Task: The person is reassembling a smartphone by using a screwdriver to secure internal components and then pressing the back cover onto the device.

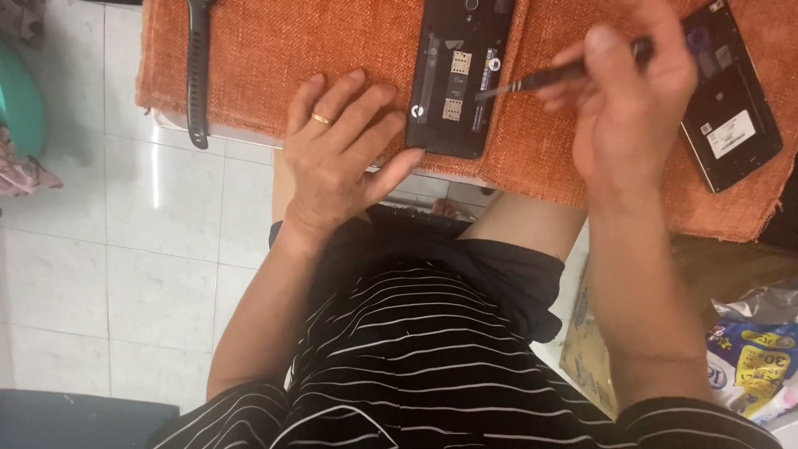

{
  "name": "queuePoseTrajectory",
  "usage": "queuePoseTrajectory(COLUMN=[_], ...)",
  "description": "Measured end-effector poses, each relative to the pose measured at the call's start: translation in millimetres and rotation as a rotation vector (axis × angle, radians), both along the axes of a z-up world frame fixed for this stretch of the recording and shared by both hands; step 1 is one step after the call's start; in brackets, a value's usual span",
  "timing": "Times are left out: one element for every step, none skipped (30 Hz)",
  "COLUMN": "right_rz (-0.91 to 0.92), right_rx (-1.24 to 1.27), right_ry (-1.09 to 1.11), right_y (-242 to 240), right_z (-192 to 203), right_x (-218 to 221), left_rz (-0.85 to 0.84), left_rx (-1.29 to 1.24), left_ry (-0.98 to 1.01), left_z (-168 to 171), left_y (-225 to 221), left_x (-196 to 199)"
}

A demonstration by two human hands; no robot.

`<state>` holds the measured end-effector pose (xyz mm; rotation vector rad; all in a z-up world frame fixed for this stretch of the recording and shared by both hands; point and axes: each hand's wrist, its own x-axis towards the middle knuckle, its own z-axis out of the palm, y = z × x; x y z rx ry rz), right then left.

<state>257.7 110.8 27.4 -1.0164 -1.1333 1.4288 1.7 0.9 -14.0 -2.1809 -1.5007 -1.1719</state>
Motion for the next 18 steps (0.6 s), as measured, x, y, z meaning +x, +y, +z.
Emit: queuePoseTrajectory(right_rz=[0.004,0.011,0.011,0.024,0.036,0.038,0.044,0.051,0.053,0.053,0.054,0.057,0.051,0.044,0.045,0.038,0.032,0.032], right_rx=[-0.018,-0.036,-0.037,-0.007,0.023,0.021,0.017,0.013,0.013,0.019,0.024,0.024,0.036,0.049,0.048,0.043,0.037,0.039], right_ry=[-0.052,-0.103,-0.102,-0.129,-0.156,-0.156,-0.157,-0.159,-0.159,-0.185,-0.211,-0.211,-0.236,-0.261,-0.260,-0.254,-0.247,-0.247], right_y=[-7,-13,-16,-20,-23,-26,-29,-31,-33,-35,-36,-38,-39,-40,-39,-39,-39,-39], right_z=[1,2,2,2,2,2,2,3,2,1,0,0,0,0,-1,-2,-2,-2], right_x=[1,1,2,2,3,2,1,0,0,1,1,0,0,0,-1,-1,-1,-1], left_rz=[-0.002,-0.001,-0.001,0.002,0.004,0.005,0.005,0.006,0.008,0.004,0.000,0.002,0.007,0.009,0.010,0.006,0.002,0.003], left_rx=[0.004,0.008,0.006,0.005,0.003,0.002,0.002,0.004,0.003,0.006,0.009,0.007,0.015,0.023,0.022,0.020,0.017,0.018], left_ry=[-0.003,-0.006,-0.005,0.000,0.006,0.006,0.003,0.000,-0.001,0.001,0.003,0.004,0.006,0.008,0.008,0.004,0.001,0.000], left_z=[0,1,2,2,3,3,3,3,3,2,2,2,2,2,2,1,1,0], left_y=[0,0,0,0,0,0,-1,0,0,0,0,0,0,0,0,0,0,0], left_x=[0,0,0,0,0,0,0,0,0,0,-1,0,0,0,-1,-1,-1,-1])
